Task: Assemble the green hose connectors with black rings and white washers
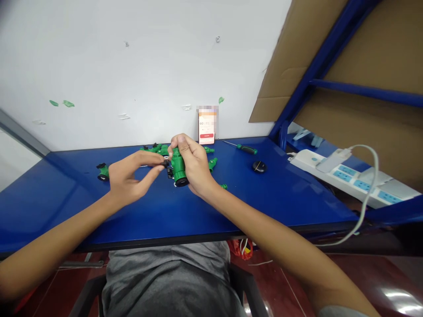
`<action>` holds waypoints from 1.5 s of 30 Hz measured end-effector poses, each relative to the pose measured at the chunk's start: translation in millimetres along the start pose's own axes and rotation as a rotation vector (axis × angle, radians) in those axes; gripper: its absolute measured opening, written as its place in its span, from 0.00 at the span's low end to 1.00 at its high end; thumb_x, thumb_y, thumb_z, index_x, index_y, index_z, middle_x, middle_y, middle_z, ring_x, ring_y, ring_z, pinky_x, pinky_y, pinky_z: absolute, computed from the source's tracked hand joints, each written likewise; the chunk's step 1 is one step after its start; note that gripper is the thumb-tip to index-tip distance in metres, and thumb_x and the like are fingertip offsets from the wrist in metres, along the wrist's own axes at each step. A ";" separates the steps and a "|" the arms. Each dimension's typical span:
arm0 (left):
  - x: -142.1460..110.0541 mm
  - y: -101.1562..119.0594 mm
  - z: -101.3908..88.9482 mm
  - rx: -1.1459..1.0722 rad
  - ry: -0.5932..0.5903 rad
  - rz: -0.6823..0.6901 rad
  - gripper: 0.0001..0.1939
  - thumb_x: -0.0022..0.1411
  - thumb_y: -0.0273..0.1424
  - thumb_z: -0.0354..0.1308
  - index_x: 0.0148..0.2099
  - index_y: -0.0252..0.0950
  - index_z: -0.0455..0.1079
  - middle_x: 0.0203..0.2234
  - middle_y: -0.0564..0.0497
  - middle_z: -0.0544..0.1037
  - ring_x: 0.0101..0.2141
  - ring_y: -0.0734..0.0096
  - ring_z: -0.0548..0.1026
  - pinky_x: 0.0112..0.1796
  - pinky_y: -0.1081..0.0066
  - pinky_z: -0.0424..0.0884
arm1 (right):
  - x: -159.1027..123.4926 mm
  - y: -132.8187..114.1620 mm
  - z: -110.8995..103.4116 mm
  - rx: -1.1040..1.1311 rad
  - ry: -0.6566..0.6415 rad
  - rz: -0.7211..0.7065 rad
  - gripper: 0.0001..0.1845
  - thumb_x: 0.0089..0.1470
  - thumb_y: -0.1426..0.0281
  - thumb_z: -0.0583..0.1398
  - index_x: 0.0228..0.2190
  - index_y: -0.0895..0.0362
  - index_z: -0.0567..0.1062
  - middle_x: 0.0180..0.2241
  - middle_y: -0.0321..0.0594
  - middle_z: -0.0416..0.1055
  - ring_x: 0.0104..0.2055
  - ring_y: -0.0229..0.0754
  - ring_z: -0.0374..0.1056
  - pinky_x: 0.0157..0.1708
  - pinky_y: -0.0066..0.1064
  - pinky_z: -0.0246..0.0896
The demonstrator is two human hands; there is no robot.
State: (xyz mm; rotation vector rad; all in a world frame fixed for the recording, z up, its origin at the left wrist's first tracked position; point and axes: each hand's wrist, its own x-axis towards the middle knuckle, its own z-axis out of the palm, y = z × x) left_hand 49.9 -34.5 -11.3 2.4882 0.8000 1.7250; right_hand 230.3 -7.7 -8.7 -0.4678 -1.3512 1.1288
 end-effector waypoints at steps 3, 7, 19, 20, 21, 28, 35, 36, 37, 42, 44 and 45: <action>0.9 4.3 2.5 -0.229 0.026 -0.264 0.10 0.71 0.38 0.69 0.44 0.36 0.81 0.35 0.48 0.87 0.32 0.70 0.85 0.40 0.71 0.85 | 0.2 -2.4 0.2 -0.010 0.000 -0.017 0.28 0.66 0.39 0.62 0.33 0.51 0.69 0.32 0.36 0.66 0.34 0.40 0.65 0.33 0.33 0.68; 3.4 4.8 2.4 -0.332 0.023 -0.403 0.13 0.68 0.41 0.73 0.42 0.36 0.81 0.35 0.48 0.86 0.33 0.70 0.83 0.40 0.70 0.83 | -0.4 -5.9 0.8 -0.039 -0.006 -0.074 0.30 0.66 0.38 0.61 0.33 0.51 0.70 0.32 0.36 0.66 0.34 0.40 0.65 0.36 0.34 0.69; 5.7 6.2 2.5 -0.391 -0.002 -0.371 0.12 0.66 0.41 0.74 0.42 0.38 0.83 0.35 0.48 0.85 0.36 0.67 0.81 0.39 0.68 0.78 | -2.8 -13.2 0.1 -0.167 0.024 -0.179 0.26 0.70 0.43 0.60 0.32 0.51 0.71 0.35 0.38 0.65 0.36 0.41 0.66 0.38 0.36 0.71; 5.6 6.2 2.5 -0.398 -0.004 -0.359 0.11 0.67 0.40 0.74 0.42 0.38 0.83 0.35 0.47 0.85 0.37 0.67 0.81 0.39 0.67 0.78 | -2.9 -13.7 0.1 -0.166 0.023 -0.179 0.27 0.70 0.43 0.60 0.31 0.51 0.71 0.35 0.38 0.65 0.36 0.41 0.66 0.38 0.35 0.71; 5.3 6.1 2.5 -0.404 -0.007 -0.347 0.10 0.67 0.39 0.74 0.43 0.38 0.84 0.36 0.47 0.85 0.37 0.67 0.81 0.40 0.67 0.78 | -3.1 -14.2 0.3 -0.164 0.022 -0.179 0.27 0.70 0.43 0.60 0.31 0.51 0.70 0.35 0.38 0.64 0.36 0.41 0.66 0.38 0.35 0.71; 5.1 6.0 2.2 -0.427 -0.015 -0.290 0.07 0.69 0.35 0.73 0.45 0.38 0.83 0.38 0.47 0.86 0.39 0.68 0.82 0.40 0.68 0.79 | -5.1 -17.4 3.3 -0.094 0.018 -0.137 0.28 0.69 0.41 0.60 0.32 0.51 0.69 0.34 0.37 0.63 0.34 0.40 0.66 0.35 0.34 0.71; 6.7 6.3 1.1 -0.430 -0.001 -0.258 0.08 0.69 0.37 0.72 0.44 0.37 0.82 0.38 0.46 0.86 0.40 0.66 0.83 0.41 0.67 0.80 | 2.4 -16.9 1.7 0.020 0.024 -0.019 0.29 0.65 0.38 0.63 0.33 0.51 0.68 0.32 0.36 0.63 0.32 0.39 0.66 0.32 0.33 0.70; 6.5 6.0 1.1 -0.432 0.001 -0.251 0.08 0.69 0.36 0.72 0.44 0.37 0.82 0.38 0.46 0.86 0.40 0.66 0.83 0.42 0.67 0.80 | 3.3 -17.4 1.9 0.054 0.026 0.008 0.29 0.64 0.39 0.64 0.33 0.51 0.68 0.33 0.36 0.63 0.32 0.39 0.65 0.32 0.33 0.70; 6.2 5.7 1.2 -0.433 0.002 -0.244 0.07 0.69 0.35 0.72 0.44 0.37 0.82 0.39 0.46 0.86 0.41 0.66 0.83 0.42 0.67 0.80 | 3.8 -18.1 2.3 0.091 0.029 0.035 0.29 0.64 0.39 0.65 0.33 0.51 0.68 0.33 0.35 0.63 0.32 0.38 0.65 0.32 0.32 0.70; 5.1 4.4 1.1 -0.386 0.004 -0.223 0.08 0.69 0.36 0.73 0.45 0.38 0.83 0.39 0.45 0.86 0.41 0.63 0.84 0.42 0.65 0.80 | 2.7 -23.0 5.1 0.218 0.035 0.116 0.26 0.63 0.45 0.69 0.32 0.52 0.68 0.33 0.34 0.64 0.31 0.36 0.64 0.33 0.30 0.70; 4.6 4.3 0.8 -0.354 0.006 -0.210 0.07 0.69 0.36 0.72 0.45 0.39 0.83 0.39 0.45 0.86 0.42 0.62 0.84 0.42 0.63 0.79 | 2.2 -24.2 5.6 0.232 0.038 0.129 0.25 0.64 0.46 0.69 0.32 0.51 0.68 0.33 0.34 0.64 0.32 0.36 0.64 0.33 0.29 0.70; 4.3 4.3 0.7 -0.341 0.007 -0.200 0.06 0.69 0.35 0.72 0.45 0.39 0.83 0.39 0.46 0.86 0.42 0.62 0.83 0.43 0.62 0.79 | 2.2 -24.5 5.6 0.235 0.038 0.135 0.25 0.64 0.46 0.69 0.32 0.51 0.68 0.33 0.34 0.64 0.32 0.36 0.64 0.32 0.29 0.70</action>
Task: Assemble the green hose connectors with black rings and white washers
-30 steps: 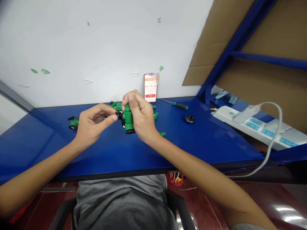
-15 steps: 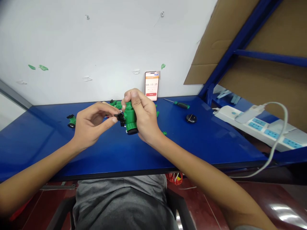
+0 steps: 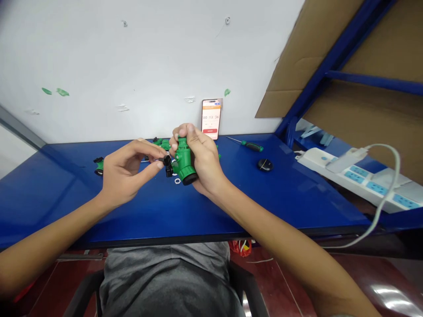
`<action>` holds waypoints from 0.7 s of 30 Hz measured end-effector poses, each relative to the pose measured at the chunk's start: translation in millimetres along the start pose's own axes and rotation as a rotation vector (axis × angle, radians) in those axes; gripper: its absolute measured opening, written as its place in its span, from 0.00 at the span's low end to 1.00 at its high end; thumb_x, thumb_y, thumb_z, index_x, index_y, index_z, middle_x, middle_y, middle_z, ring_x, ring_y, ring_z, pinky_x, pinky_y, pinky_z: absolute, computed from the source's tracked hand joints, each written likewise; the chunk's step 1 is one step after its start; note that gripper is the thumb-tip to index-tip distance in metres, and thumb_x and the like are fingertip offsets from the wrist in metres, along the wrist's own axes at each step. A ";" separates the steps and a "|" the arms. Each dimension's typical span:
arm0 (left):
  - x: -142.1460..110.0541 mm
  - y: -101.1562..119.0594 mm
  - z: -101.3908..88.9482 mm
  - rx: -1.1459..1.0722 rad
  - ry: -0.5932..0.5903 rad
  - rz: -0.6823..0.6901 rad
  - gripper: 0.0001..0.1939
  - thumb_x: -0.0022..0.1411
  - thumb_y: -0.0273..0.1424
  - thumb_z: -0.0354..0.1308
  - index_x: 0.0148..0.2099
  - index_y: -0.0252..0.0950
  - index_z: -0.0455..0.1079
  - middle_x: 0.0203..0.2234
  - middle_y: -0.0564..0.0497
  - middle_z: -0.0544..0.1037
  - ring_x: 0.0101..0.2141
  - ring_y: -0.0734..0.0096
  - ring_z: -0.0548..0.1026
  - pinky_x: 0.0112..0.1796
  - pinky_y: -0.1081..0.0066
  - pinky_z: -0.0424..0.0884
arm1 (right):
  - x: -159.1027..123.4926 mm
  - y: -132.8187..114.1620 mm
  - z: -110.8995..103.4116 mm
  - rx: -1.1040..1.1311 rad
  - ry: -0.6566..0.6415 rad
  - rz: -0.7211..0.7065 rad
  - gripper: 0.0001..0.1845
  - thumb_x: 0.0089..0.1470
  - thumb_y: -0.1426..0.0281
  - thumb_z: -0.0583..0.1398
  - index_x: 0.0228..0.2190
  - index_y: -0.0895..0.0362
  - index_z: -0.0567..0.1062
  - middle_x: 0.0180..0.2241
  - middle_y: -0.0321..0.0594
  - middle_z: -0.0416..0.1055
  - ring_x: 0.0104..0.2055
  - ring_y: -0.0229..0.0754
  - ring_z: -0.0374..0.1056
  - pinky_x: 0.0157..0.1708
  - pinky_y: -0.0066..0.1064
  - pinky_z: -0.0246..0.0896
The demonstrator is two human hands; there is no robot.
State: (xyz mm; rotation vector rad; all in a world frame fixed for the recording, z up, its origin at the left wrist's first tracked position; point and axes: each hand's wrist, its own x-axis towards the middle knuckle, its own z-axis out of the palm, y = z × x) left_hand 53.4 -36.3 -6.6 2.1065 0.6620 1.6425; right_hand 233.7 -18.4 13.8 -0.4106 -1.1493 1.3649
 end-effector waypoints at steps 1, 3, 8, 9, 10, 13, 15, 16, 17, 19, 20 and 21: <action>-0.4 0.0 -0.1 0.008 -0.003 0.012 0.05 0.69 0.34 0.72 0.46 0.40 0.83 0.40 0.46 0.87 0.42 0.62 0.83 0.44 0.62 0.79 | 0.1 -0.1 -0.1 0.001 -0.001 0.006 0.25 0.64 0.47 0.69 0.32 0.51 0.68 0.33 0.34 0.64 0.32 0.37 0.64 0.32 0.29 0.69; -1.0 0.3 0.0 0.017 -0.019 0.038 0.05 0.70 0.32 0.71 0.47 0.40 0.83 0.41 0.46 0.87 0.43 0.61 0.83 0.45 0.60 0.79 | 0.6 0.2 -0.6 0.001 -0.006 0.017 0.25 0.64 0.47 0.69 0.33 0.51 0.67 0.33 0.34 0.64 0.32 0.37 0.64 0.32 0.30 0.69; -1.5 3.8 1.7 0.039 -0.036 0.073 0.04 0.70 0.31 0.70 0.46 0.40 0.82 0.41 0.46 0.87 0.42 0.62 0.83 0.45 0.59 0.79 | 1.7 1.0 -3.2 0.003 -0.037 0.046 0.25 0.64 0.47 0.69 0.33 0.51 0.66 0.33 0.34 0.64 0.32 0.37 0.63 0.31 0.30 0.68; -1.6 4.6 2.0 0.043 -0.035 0.070 0.04 0.71 0.32 0.70 0.46 0.40 0.82 0.41 0.46 0.87 0.42 0.62 0.83 0.44 0.60 0.79 | 1.9 1.0 -3.7 0.003 -0.044 0.053 0.25 0.64 0.48 0.69 0.33 0.51 0.66 0.33 0.34 0.64 0.31 0.37 0.63 0.31 0.30 0.68; -1.7 5.3 2.2 0.046 -0.034 0.066 0.04 0.71 0.32 0.70 0.46 0.40 0.82 0.40 0.46 0.87 0.42 0.62 0.82 0.44 0.60 0.79 | 2.1 1.1 -4.3 0.003 -0.050 0.059 0.25 0.64 0.48 0.70 0.33 0.51 0.66 0.33 0.34 0.64 0.31 0.37 0.63 0.31 0.31 0.68; -2.6 6.5 2.3 0.058 -0.025 0.055 0.05 0.71 0.33 0.70 0.47 0.39 0.82 0.39 0.46 0.87 0.39 0.64 0.80 0.42 0.62 0.78 | 2.7 1.2 -5.9 0.014 -0.063 0.066 0.24 0.63 0.51 0.70 0.34 0.51 0.65 0.33 0.34 0.64 0.31 0.37 0.62 0.31 0.31 0.68; -3.2 6.7 2.2 0.065 -0.012 0.054 0.05 0.71 0.32 0.70 0.47 0.39 0.82 0.39 0.46 0.86 0.37 0.66 0.79 0.41 0.63 0.77 | 2.9 1.3 -6.8 0.031 -0.074 0.068 0.23 0.62 0.53 0.71 0.34 0.51 0.66 0.34 0.34 0.63 0.31 0.37 0.62 0.31 0.31 0.68; -3.5 6.7 2.2 0.066 -0.008 0.057 0.05 0.71 0.32 0.70 0.47 0.39 0.82 0.39 0.47 0.86 0.37 0.67 0.78 0.41 0.63 0.77 | 2.9 1.3 -7.1 0.040 -0.080 0.070 0.23 0.62 0.54 0.71 0.34 0.51 0.66 0.34 0.34 0.63 0.30 0.37 0.61 0.31 0.31 0.68; -3.7 6.6 2.2 0.067 -0.004 0.060 0.05 0.70 0.32 0.70 0.47 0.39 0.82 0.38 0.47 0.85 0.36 0.67 0.78 0.41 0.63 0.77 | 2.8 1.2 -7.4 0.048 -0.086 0.072 0.22 0.62 0.54 0.71 0.34 0.51 0.66 0.34 0.34 0.63 0.30 0.37 0.61 0.30 0.31 0.68; -4.0 6.5 2.5 0.067 -0.002 0.066 0.05 0.70 0.32 0.71 0.47 0.39 0.82 0.38 0.47 0.85 0.36 0.67 0.78 0.41 0.63 0.77 | 2.4 1.0 -7.5 0.055 -0.091 0.078 0.21 0.63 0.56 0.71 0.34 0.51 0.66 0.34 0.34 0.63 0.30 0.37 0.61 0.30 0.31 0.68; -4.1 6.5 2.7 0.070 0.000 0.067 0.05 0.70 0.33 0.71 0.47 0.39 0.82 0.38 0.47 0.85 0.36 0.68 0.78 0.41 0.63 0.77 | 2.2 0.8 -7.3 0.053 -0.090 0.081 0.21 0.63 0.56 0.70 0.34 0.51 0.66 0.34 0.34 0.63 0.30 0.37 0.61 0.30 0.31 0.68; -4.3 6.7 3.1 0.072 0.003 0.065 0.06 0.70 0.33 0.71 0.47 0.39 0.81 0.38 0.47 0.85 0.36 0.68 0.78 0.41 0.64 0.78 | 1.9 0.5 -7.0 0.049 -0.088 0.086 0.20 0.64 0.56 0.70 0.34 0.51 0.65 0.34 0.34 0.63 0.30 0.37 0.61 0.30 0.31 0.67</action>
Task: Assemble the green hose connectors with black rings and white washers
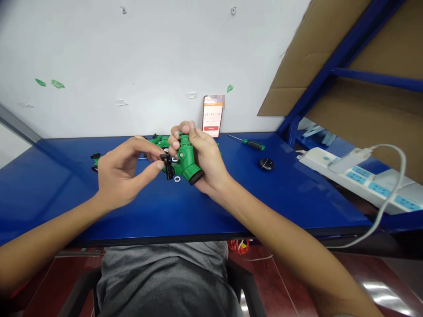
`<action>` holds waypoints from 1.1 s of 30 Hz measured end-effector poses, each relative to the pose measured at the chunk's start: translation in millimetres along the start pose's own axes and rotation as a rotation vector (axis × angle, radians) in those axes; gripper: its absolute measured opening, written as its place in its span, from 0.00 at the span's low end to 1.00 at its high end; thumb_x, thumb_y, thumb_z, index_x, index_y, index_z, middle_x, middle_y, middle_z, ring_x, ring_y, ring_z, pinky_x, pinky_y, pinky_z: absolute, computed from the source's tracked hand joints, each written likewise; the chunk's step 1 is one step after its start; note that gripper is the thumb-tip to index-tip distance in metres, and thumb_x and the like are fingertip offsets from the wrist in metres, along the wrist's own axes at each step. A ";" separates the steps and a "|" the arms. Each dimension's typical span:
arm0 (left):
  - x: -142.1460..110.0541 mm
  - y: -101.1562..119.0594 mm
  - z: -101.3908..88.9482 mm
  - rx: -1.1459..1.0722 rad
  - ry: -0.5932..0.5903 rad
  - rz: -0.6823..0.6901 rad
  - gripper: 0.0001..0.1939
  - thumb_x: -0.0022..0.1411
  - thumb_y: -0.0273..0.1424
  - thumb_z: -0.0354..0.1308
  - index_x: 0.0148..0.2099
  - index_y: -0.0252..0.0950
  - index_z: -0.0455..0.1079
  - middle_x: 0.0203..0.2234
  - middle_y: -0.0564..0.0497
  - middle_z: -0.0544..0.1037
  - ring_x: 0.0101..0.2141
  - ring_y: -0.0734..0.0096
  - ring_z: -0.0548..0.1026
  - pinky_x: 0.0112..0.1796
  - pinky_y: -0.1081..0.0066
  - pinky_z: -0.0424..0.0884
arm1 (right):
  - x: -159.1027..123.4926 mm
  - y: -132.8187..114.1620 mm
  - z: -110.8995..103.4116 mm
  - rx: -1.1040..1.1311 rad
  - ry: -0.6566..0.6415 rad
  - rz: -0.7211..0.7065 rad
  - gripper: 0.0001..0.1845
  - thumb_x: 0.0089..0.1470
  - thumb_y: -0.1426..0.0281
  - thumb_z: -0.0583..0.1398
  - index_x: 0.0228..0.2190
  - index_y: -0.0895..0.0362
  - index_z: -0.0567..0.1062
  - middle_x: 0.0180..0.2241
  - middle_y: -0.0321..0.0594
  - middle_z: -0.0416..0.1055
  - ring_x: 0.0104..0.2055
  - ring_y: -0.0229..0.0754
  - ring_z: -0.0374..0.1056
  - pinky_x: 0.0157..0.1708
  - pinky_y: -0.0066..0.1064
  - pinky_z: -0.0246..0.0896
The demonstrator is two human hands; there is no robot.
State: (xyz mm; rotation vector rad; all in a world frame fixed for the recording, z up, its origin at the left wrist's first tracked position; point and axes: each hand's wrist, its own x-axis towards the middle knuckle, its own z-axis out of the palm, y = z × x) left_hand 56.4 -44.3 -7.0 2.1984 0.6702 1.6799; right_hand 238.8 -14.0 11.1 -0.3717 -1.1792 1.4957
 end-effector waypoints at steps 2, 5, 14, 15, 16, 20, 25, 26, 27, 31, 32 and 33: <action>-0.5 0.9 0.7 -0.001 0.008 -0.014 0.07 0.71 0.35 0.70 0.46 0.38 0.81 0.37 0.47 0.85 0.36 0.69 0.79 0.40 0.64 0.80 | -0.4 -0.6 1.0 -0.009 0.004 0.010 0.19 0.65 0.57 0.68 0.33 0.51 0.65 0.33 0.34 0.62 0.31 0.38 0.61 0.30 0.31 0.67; -1.5 3.6 1.8 -0.036 0.018 -0.040 0.09 0.71 0.37 0.71 0.47 0.37 0.80 0.37 0.48 0.84 0.35 0.70 0.81 0.38 0.67 0.82 | -0.4 -1.4 2.5 -0.011 0.007 0.026 0.19 0.66 0.58 0.67 0.33 0.51 0.64 0.33 0.34 0.62 0.31 0.38 0.61 0.29 0.31 0.66; -2.6 9.2 2.7 -0.112 -0.004 -0.058 0.07 0.70 0.34 0.71 0.47 0.39 0.81 0.38 0.48 0.85 0.35 0.69 0.83 0.32 0.70 0.82 | 0.6 0.2 0.2 -0.026 -0.031 0.006 0.22 0.66 0.55 0.68 0.32 0.51 0.64 0.32 0.34 0.62 0.30 0.38 0.60 0.29 0.31 0.67; -1.9 8.9 2.5 -0.110 -0.003 -0.052 0.07 0.70 0.34 0.72 0.47 0.39 0.81 0.38 0.48 0.85 0.35 0.70 0.83 0.32 0.70 0.82 | -0.1 0.5 0.4 -0.032 -0.034 -0.002 0.23 0.66 0.54 0.69 0.32 0.51 0.64 0.32 0.34 0.62 0.30 0.38 0.60 0.30 0.31 0.67; -1.1 8.5 2.2 -0.103 -0.004 -0.047 0.07 0.70 0.35 0.71 0.47 0.39 0.81 0.38 0.48 0.85 0.35 0.70 0.83 0.33 0.70 0.82 | -0.9 0.9 0.9 -0.040 -0.034 -0.009 0.23 0.65 0.53 0.69 0.32 0.51 0.64 0.32 0.34 0.62 0.30 0.38 0.60 0.30 0.31 0.67; 2.0 4.9 -0.3 -0.051 -0.033 -0.025 0.06 0.71 0.35 0.70 0.46 0.39 0.82 0.38 0.47 0.86 0.37 0.67 0.83 0.35 0.69 0.82 | -3.2 2.8 2.9 -0.090 -0.001 -0.028 0.25 0.65 0.48 0.68 0.32 0.51 0.64 0.32 0.34 0.63 0.32 0.39 0.62 0.31 0.31 0.68; 1.9 -2.5 -2.6 -0.006 -0.056 0.006 0.05 0.71 0.33 0.70 0.46 0.39 0.82 0.41 0.45 0.87 0.40 0.66 0.83 0.36 0.67 0.82 | -0.9 6.2 1.8 -0.098 0.035 -0.077 0.27 0.65 0.45 0.67 0.31 0.51 0.66 0.32 0.34 0.64 0.32 0.39 0.63 0.33 0.32 0.69; 1.8 -3.4 -2.6 -0.001 -0.049 0.008 0.05 0.71 0.33 0.70 0.46 0.39 0.82 0.40 0.45 0.87 0.39 0.66 0.83 0.36 0.68 0.81 | -0.1 7.0 1.2 -0.097 0.041 -0.081 0.27 0.65 0.44 0.67 0.31 0.51 0.66 0.32 0.34 0.64 0.32 0.38 0.63 0.33 0.32 0.69; 1.9 -4.1 -2.5 0.006 -0.038 0.009 0.05 0.71 0.33 0.70 0.46 0.39 0.82 0.40 0.45 0.86 0.39 0.66 0.83 0.36 0.68 0.81 | 0.7 7.9 0.5 -0.097 0.048 -0.080 0.27 0.64 0.44 0.67 0.31 0.51 0.66 0.32 0.34 0.64 0.32 0.38 0.64 0.33 0.32 0.69; 3.8 -4.9 -1.8 0.027 -0.025 0.035 0.03 0.70 0.30 0.69 0.46 0.38 0.82 0.40 0.46 0.86 0.39 0.67 0.82 0.36 0.69 0.81 | 1.9 12.5 -1.7 -0.098 0.066 -0.064 0.27 0.64 0.44 0.67 0.31 0.52 0.67 0.32 0.34 0.64 0.32 0.38 0.65 0.34 0.32 0.69; 4.3 -5.2 -1.6 0.024 -0.031 0.044 0.03 0.70 0.29 0.69 0.45 0.38 0.82 0.40 0.46 0.86 0.39 0.68 0.82 0.36 0.70 0.80 | 1.6 13.7 -2.0 -0.099 0.071 -0.064 0.27 0.64 0.45 0.67 0.31 0.52 0.67 0.32 0.34 0.65 0.32 0.38 0.65 0.34 0.32 0.69; 4.7 -5.8 -1.5 0.016 -0.037 0.050 0.03 0.70 0.28 0.68 0.45 0.38 0.82 0.41 0.46 0.86 0.39 0.68 0.82 0.36 0.70 0.80 | 1.0 14.9 -2.1 -0.102 0.075 -0.064 0.27 0.64 0.45 0.68 0.31 0.52 0.68 0.32 0.34 0.65 0.33 0.38 0.65 0.34 0.32 0.69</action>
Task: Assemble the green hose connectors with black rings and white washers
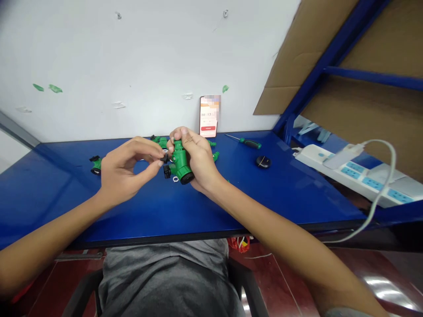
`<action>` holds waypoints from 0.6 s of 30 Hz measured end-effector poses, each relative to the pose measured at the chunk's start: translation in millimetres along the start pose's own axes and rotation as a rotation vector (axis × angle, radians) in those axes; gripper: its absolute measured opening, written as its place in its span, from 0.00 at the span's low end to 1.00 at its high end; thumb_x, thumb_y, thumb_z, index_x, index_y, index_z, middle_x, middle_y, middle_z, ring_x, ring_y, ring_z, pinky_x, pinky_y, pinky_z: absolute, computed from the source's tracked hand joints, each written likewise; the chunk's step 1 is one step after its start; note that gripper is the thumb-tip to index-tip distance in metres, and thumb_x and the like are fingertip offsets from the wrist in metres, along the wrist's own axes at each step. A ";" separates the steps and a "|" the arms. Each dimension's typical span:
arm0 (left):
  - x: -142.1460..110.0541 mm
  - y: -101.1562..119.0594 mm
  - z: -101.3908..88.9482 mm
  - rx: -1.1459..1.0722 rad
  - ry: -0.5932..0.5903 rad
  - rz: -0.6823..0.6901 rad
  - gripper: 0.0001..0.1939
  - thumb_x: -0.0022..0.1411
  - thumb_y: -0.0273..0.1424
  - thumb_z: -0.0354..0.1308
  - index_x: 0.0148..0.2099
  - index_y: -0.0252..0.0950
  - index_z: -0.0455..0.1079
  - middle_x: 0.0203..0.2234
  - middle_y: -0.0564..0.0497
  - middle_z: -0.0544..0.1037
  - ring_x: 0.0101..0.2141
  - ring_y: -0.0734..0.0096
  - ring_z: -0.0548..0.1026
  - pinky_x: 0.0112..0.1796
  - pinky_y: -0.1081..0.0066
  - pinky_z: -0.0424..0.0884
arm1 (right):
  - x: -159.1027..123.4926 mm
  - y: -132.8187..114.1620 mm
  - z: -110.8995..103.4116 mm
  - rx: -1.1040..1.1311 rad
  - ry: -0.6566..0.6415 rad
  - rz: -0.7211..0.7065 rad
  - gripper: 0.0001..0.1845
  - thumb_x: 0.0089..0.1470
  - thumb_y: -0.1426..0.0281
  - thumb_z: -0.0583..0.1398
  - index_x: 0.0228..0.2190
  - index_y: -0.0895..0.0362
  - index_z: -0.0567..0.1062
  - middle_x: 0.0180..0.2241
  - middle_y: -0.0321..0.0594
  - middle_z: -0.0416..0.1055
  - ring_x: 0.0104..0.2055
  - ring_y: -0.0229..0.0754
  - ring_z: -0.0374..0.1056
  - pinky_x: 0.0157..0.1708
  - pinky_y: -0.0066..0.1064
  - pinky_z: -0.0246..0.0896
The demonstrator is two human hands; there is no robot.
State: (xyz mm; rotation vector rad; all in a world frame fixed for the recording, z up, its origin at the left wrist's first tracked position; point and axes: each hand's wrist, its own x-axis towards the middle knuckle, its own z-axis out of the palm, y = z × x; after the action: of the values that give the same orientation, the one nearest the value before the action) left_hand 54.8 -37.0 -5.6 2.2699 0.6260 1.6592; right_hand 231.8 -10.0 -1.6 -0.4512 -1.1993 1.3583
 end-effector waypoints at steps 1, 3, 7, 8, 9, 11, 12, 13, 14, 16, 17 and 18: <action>0.1 -0.8 0.0 -0.010 -0.006 0.001 0.03 0.69 0.27 0.68 0.45 0.37 0.81 0.41 0.45 0.86 0.39 0.68 0.82 0.36 0.70 0.80 | -0.8 1.0 0.0 -0.004 0.005 0.001 0.27 0.64 0.45 0.68 0.31 0.52 0.68 0.32 0.34 0.65 0.33 0.38 0.65 0.35 0.32 0.69; -0.3 -3.3 0.1 -0.031 -0.019 -0.008 0.04 0.69 0.25 0.68 0.45 0.37 0.81 0.41 0.45 0.85 0.39 0.68 0.82 0.37 0.70 0.81 | -2.9 2.2 0.5 -0.014 0.013 0.005 0.27 0.63 0.44 0.68 0.32 0.52 0.68 0.31 0.34 0.66 0.33 0.39 0.66 0.34 0.33 0.69; -2.2 -8.7 0.9 -0.100 -0.037 -0.066 0.02 0.69 0.28 0.69 0.44 0.37 0.81 0.40 0.45 0.85 0.43 0.65 0.83 0.43 0.66 0.82 | -7.3 2.0 2.6 -0.045 0.041 -0.009 0.28 0.62 0.42 0.68 0.32 0.51 0.69 0.30 0.34 0.65 0.33 0.40 0.66 0.33 0.32 0.68; -2.6 -9.6 1.4 -0.124 -0.035 -0.089 0.03 0.69 0.30 0.70 0.44 0.37 0.81 0.40 0.45 0.85 0.43 0.65 0.83 0.44 0.66 0.83 | -8.2 1.5 3.4 -0.057 0.053 -0.017 0.28 0.62 0.41 0.68 0.32 0.51 0.70 0.30 0.34 0.65 0.33 0.40 0.67 0.32 0.32 0.67; -2.8 -10.3 2.0 -0.148 -0.030 -0.116 0.04 0.69 0.31 0.70 0.43 0.37 0.81 0.40 0.45 0.85 0.44 0.65 0.84 0.45 0.66 0.83 | -9.0 0.9 4.1 -0.069 0.063 -0.024 0.28 0.62 0.41 0.68 0.32 0.51 0.70 0.30 0.34 0.66 0.33 0.40 0.67 0.32 0.32 0.67; -3.0 -11.0 3.4 -0.197 -0.016 -0.162 0.07 0.68 0.34 0.72 0.43 0.37 0.80 0.40 0.45 0.85 0.43 0.65 0.84 0.46 0.66 0.83 | -10.3 -0.3 5.3 -0.084 0.071 -0.032 0.28 0.62 0.40 0.67 0.32 0.51 0.70 0.30 0.34 0.66 0.33 0.40 0.66 0.31 0.31 0.66; -3.0 -11.1 4.1 -0.219 -0.008 -0.180 0.08 0.67 0.35 0.73 0.42 0.37 0.80 0.39 0.45 0.85 0.43 0.65 0.84 0.46 0.66 0.83 | -10.9 -0.8 5.7 -0.086 0.069 -0.035 0.28 0.62 0.40 0.67 0.32 0.51 0.71 0.30 0.34 0.66 0.33 0.40 0.66 0.31 0.31 0.66; -2.9 -11.2 4.6 -0.237 0.000 -0.198 0.09 0.67 0.36 0.74 0.42 0.37 0.80 0.39 0.45 0.85 0.43 0.66 0.85 0.47 0.66 0.84 | -11.4 -1.3 6.0 -0.086 0.066 -0.039 0.28 0.62 0.40 0.67 0.32 0.51 0.71 0.30 0.34 0.66 0.33 0.39 0.66 0.31 0.31 0.66; -2.8 -11.2 5.1 -0.252 0.007 -0.217 0.10 0.66 0.37 0.75 0.41 0.37 0.80 0.39 0.46 0.85 0.43 0.65 0.85 0.47 0.66 0.84 | -11.9 -1.7 6.2 -0.085 0.065 -0.044 0.28 0.62 0.40 0.67 0.32 0.52 0.71 0.30 0.34 0.66 0.33 0.39 0.66 0.31 0.31 0.66; -2.6 -11.4 5.7 -0.269 0.020 -0.255 0.13 0.65 0.39 0.76 0.40 0.37 0.79 0.38 0.46 0.85 0.43 0.65 0.85 0.47 0.66 0.84 | -12.7 -2.5 6.2 -0.089 0.066 -0.050 0.28 0.62 0.40 0.67 0.32 0.52 0.72 0.30 0.34 0.66 0.33 0.39 0.66 0.31 0.31 0.66; -2.6 -11.6 5.7 -0.275 0.025 -0.272 0.13 0.65 0.40 0.76 0.40 0.37 0.79 0.38 0.46 0.85 0.42 0.65 0.85 0.46 0.66 0.84 | -13.1 -2.9 6.2 -0.093 0.068 -0.051 0.28 0.62 0.40 0.67 0.32 0.52 0.72 0.30 0.34 0.66 0.33 0.39 0.65 0.31 0.31 0.66; -2.6 -11.9 5.7 -0.281 0.028 -0.285 0.14 0.65 0.40 0.76 0.40 0.37 0.79 0.38 0.46 0.85 0.41 0.66 0.85 0.45 0.66 0.84 | -13.4 -3.2 6.2 -0.096 0.070 -0.053 0.28 0.62 0.40 0.67 0.32 0.52 0.72 0.30 0.34 0.66 0.33 0.39 0.65 0.31 0.31 0.66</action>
State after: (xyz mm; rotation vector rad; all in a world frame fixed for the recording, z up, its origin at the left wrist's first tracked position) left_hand 57.3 -27.6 -14.8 1.8687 0.6425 1.5349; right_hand 231.1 -25.1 -1.7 -0.5273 -1.2147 1.2334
